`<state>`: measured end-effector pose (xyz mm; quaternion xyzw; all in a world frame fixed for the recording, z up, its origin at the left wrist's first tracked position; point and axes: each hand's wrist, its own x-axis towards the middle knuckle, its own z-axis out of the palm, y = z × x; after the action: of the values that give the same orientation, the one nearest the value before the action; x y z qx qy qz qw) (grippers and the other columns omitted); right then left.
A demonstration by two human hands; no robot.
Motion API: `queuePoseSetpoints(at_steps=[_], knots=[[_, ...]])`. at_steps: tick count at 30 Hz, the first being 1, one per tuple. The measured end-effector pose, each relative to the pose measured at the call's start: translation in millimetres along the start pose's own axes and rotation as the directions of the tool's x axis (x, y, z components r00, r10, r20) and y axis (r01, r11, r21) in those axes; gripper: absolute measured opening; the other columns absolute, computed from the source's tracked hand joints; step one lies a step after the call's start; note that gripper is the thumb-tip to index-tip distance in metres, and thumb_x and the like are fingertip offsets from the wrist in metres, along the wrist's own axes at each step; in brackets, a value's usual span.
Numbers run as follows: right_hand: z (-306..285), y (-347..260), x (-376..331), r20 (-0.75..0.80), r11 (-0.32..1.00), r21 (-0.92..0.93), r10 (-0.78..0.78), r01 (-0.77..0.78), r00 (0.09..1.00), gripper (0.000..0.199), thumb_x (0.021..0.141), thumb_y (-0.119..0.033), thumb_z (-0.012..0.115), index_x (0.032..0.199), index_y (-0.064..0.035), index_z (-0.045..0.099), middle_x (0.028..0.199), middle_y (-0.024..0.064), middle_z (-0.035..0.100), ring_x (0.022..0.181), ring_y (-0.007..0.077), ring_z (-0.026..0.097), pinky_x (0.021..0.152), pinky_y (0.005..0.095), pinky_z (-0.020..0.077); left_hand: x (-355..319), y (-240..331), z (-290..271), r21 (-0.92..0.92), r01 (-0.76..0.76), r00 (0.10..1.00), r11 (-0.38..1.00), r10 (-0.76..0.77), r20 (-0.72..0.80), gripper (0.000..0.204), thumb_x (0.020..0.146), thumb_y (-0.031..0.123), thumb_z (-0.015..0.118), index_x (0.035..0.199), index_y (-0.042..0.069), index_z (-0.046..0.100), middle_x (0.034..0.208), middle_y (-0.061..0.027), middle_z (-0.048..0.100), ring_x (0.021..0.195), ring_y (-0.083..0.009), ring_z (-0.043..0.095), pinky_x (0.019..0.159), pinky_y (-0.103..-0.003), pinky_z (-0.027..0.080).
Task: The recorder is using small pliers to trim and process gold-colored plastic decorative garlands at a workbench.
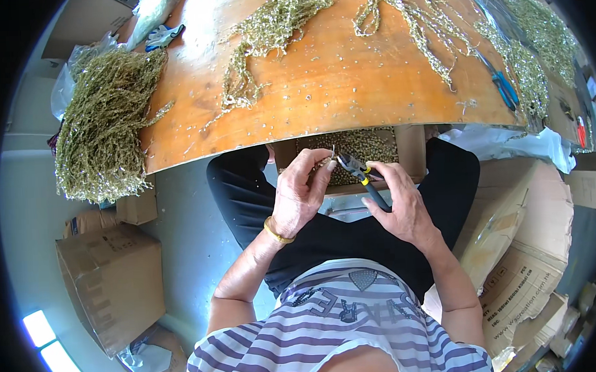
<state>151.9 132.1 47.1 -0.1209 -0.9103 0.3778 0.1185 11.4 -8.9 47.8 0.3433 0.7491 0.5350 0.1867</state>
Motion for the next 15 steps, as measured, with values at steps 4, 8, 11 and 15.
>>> queuePoseSetpoints(at_steps=[4, 8, 11, 15], knots=[[2, -2, 3, -0.01, 0.997, -0.041, -0.062, 0.061, 0.998, 0.051, 0.073, -0.007, 0.064, 0.118, -0.004, 0.041, 0.104, 0.0154, 0.048, 0.088, 0.0271, 0.056, 0.084, 0.0361, 0.0426, -1, 0, -4, 0.142, -0.115, 0.993, 0.983, 0.114, 0.014, 0.012, 0.084, 0.003, 0.055, 0.096, 0.0, 0.055, 0.072, -0.0039, 0.052, 0.062, -0.0087, 0.047, 0.057, -0.021, 0.04], [2, -2, 3, 0.069, 0.987, 0.145, 0.056, -0.066, 0.996, 0.046, 0.074, -0.004, 0.062, 0.115, -0.0045, 0.044, 0.098, 0.0123, 0.05, 0.085, 0.0229, 0.057, 0.077, 0.0334, 0.045, 0, -5, -3, 0.032, -0.107, 0.993, 0.994, 0.106, 0.048, 0.012, 0.087, 0.008, 0.053, 0.094, -0.001, 0.055, 0.068, -0.0047, 0.052, 0.058, -0.0087, 0.046, 0.052, -0.02, 0.038], [-3, 3, 3, 0.152, 0.964, 0.253, 0.047, -0.085, 0.987, 0.042, 0.074, -0.002, 0.061, 0.112, -0.0038, 0.046, 0.094, 0.0103, 0.051, 0.084, 0.0195, 0.057, 0.072, 0.0304, 0.0461, 7, -11, -21, -0.451, 0.502, 0.84, 0.738, -0.292, 0.458, 0.017, 0.088, 0.016, 0.052, 0.091, -0.001, 0.055, 0.062, -0.0036, 0.05, 0.05, -0.0062, 0.04, 0.044, -0.018, 0.03], [0, 6, 7, 0.161, 0.904, 0.426, -0.13, 0.05, 0.978, 0.04, 0.073, 0.0, 0.062, 0.11, -0.0028, 0.048, 0.093, 0.008, 0.05, 0.082, 0.0174, 0.056, 0.071, 0.0271, 0.0458, 2, -31, -14, -0.589, 0.808, 0.588, 0.006, 0.065, 0.807, 0.024, 0.086, 0.021, 0.052, 0.081, -0.003, 0.052, 0.055, -0.0015, 0.044, 0.041, -0.0056, 0.034, 0.042, -0.021, 0.025]])
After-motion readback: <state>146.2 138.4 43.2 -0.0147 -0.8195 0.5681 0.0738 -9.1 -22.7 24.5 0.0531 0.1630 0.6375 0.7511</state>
